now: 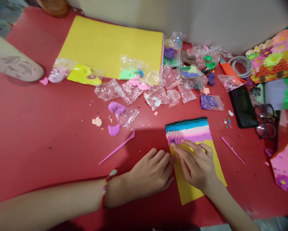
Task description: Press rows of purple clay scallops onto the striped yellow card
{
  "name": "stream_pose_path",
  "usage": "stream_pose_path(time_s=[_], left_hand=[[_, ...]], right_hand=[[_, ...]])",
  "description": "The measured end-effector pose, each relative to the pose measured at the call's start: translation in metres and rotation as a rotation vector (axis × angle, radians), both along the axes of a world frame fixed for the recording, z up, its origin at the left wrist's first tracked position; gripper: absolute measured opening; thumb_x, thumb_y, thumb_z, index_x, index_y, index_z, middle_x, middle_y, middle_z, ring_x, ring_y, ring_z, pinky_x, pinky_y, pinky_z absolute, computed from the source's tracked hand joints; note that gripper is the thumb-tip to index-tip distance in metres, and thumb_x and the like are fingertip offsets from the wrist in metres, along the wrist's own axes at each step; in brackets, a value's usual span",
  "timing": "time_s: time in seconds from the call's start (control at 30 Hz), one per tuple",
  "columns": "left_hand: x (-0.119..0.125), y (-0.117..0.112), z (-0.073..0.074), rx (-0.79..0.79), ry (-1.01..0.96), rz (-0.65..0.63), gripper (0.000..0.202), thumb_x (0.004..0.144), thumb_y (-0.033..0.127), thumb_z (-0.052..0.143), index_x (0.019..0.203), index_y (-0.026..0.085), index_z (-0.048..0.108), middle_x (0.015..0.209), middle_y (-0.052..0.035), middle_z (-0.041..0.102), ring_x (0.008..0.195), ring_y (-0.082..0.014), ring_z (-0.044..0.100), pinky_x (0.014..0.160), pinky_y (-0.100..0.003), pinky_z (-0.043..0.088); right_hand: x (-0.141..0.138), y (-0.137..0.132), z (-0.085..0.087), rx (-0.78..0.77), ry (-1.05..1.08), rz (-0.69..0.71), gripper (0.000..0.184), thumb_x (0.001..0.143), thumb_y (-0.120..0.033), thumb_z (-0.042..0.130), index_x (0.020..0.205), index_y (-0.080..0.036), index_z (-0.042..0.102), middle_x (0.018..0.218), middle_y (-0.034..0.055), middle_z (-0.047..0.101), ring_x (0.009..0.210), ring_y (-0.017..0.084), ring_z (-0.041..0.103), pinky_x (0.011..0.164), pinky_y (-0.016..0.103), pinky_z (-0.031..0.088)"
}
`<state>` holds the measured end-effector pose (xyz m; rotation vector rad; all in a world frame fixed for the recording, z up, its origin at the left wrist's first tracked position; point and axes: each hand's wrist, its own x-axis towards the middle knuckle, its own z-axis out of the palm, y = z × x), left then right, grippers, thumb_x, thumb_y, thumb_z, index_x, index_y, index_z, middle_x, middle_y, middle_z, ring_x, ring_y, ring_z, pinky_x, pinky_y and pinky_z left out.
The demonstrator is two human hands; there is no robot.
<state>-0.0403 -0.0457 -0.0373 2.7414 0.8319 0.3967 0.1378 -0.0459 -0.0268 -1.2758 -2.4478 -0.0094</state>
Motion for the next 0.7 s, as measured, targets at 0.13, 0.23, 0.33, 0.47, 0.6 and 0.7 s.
stream_pose_path(time_s=[0.13, 0.23, 0.33, 0.47, 0.6, 0.7], left_hand=[[0.000, 0.001, -0.002, -0.006, -0.001, -0.005, 0.019, 0.085, 0.025, 0.049, 0.090, 0.010, 0.059, 0.072, -0.0053, 0.057, 0.067, -0.0199, 0.050, 0.056, -0.033, 0.038], [-0.003, 0.004, -0.002, -0.038, -0.041, -0.033, 0.021, 0.087, 0.022, 0.043, 0.098, 0.008, 0.056, 0.074, -0.0064, 0.057, 0.066, -0.0204, 0.050, 0.056, -0.034, 0.039], [-0.008, 0.008, 0.004, -0.245, -0.195, -0.038, 0.026, 0.087, 0.014, 0.037, 0.110, 0.006, 0.048, 0.082, -0.0096, 0.057, 0.071, -0.0204, 0.050, 0.062, -0.035, 0.043], [-0.011, 0.009, 0.013, -0.925, -0.594, 0.016, 0.033, 0.088, 0.008, 0.034, 0.120, 0.015, 0.034, 0.101, -0.0092, 0.053, 0.087, -0.0144, 0.052, 0.075, -0.028, 0.047], [-0.006, 0.005, 0.010, -1.379, -0.904, 0.059, 0.037, 0.092, 0.009, 0.035, 0.124, 0.025, 0.028, 0.113, -0.0062, 0.050, 0.106, -0.0119, 0.050, 0.091, -0.028, 0.043], [-0.004, 0.004, 0.004, -1.515, -1.033, 0.026, 0.042, 0.092, 0.008, 0.038, 0.126, 0.030, 0.029, 0.116, -0.0043, 0.049, 0.112, -0.0113, 0.049, 0.094, -0.028, 0.041]], right_hand=[[0.004, -0.003, 0.004, -0.024, 0.087, 0.009, 0.030, 0.079, -0.006, 0.046, 0.102, -0.018, 0.061, 0.086, 0.0020, 0.073, 0.094, 0.019, 0.063, 0.079, 0.034, 0.035], [0.011, -0.007, 0.008, -0.024, 0.270, -0.057, 0.035, 0.076, -0.003, 0.049, 0.104, -0.022, 0.060, 0.088, 0.0020, 0.072, 0.093, 0.021, 0.062, 0.078, 0.037, 0.040], [0.014, -0.013, 0.012, -0.082, 0.447, -0.128, 0.037, 0.074, 0.000, 0.052, 0.103, -0.023, 0.061, 0.085, 0.0026, 0.070, 0.085, 0.020, 0.061, 0.072, 0.036, 0.047], [0.005, -0.018, 0.017, -0.159, 0.468, -0.049, 0.031, 0.075, -0.002, 0.058, 0.099, -0.021, 0.064, 0.080, 0.0032, 0.063, 0.074, 0.016, 0.059, 0.063, 0.032, 0.049], [-0.005, -0.018, 0.016, -0.215, 0.423, -0.054, 0.021, 0.079, -0.010, 0.060, 0.097, -0.021, 0.066, 0.082, 0.0039, 0.059, 0.074, 0.014, 0.057, 0.062, 0.030, 0.050], [-0.006, -0.016, 0.013, -0.245, 0.452, -0.062, 0.020, 0.081, -0.013, 0.059, 0.097, -0.022, 0.066, 0.086, 0.0041, 0.058, 0.078, 0.014, 0.056, 0.065, 0.030, 0.051]])
